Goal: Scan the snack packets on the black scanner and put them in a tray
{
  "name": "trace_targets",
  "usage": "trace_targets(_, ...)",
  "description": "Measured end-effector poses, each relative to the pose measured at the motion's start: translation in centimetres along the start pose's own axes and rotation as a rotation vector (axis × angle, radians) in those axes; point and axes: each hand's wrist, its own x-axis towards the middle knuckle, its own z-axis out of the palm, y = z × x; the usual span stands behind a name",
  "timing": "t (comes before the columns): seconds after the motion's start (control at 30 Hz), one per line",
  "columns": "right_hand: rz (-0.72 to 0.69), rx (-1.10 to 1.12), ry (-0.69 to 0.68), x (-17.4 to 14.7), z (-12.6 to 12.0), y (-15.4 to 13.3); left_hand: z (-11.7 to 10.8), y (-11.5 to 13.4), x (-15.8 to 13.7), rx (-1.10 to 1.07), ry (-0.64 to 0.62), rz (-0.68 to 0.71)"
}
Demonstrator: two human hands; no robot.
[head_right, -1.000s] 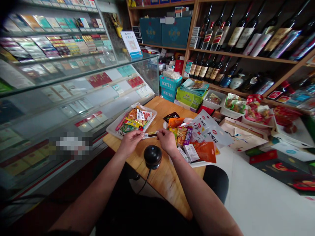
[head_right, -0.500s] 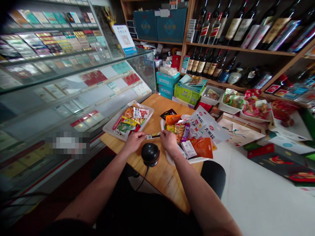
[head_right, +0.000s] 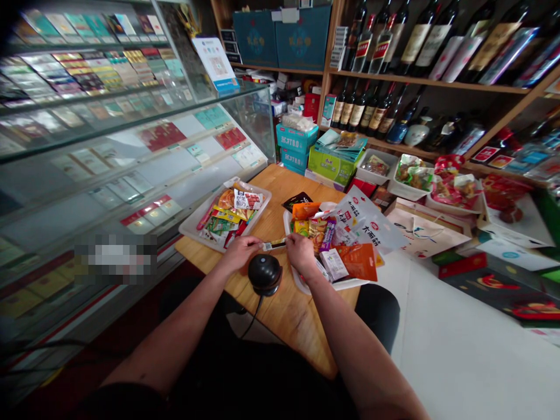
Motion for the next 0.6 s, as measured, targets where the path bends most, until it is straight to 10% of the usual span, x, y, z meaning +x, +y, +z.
trace_targets(0.6, 0.011, 0.059, 0.051, -0.6, -0.7, -0.1, -0.2, 1.4, 0.7, 0.078, 0.027, 0.037)
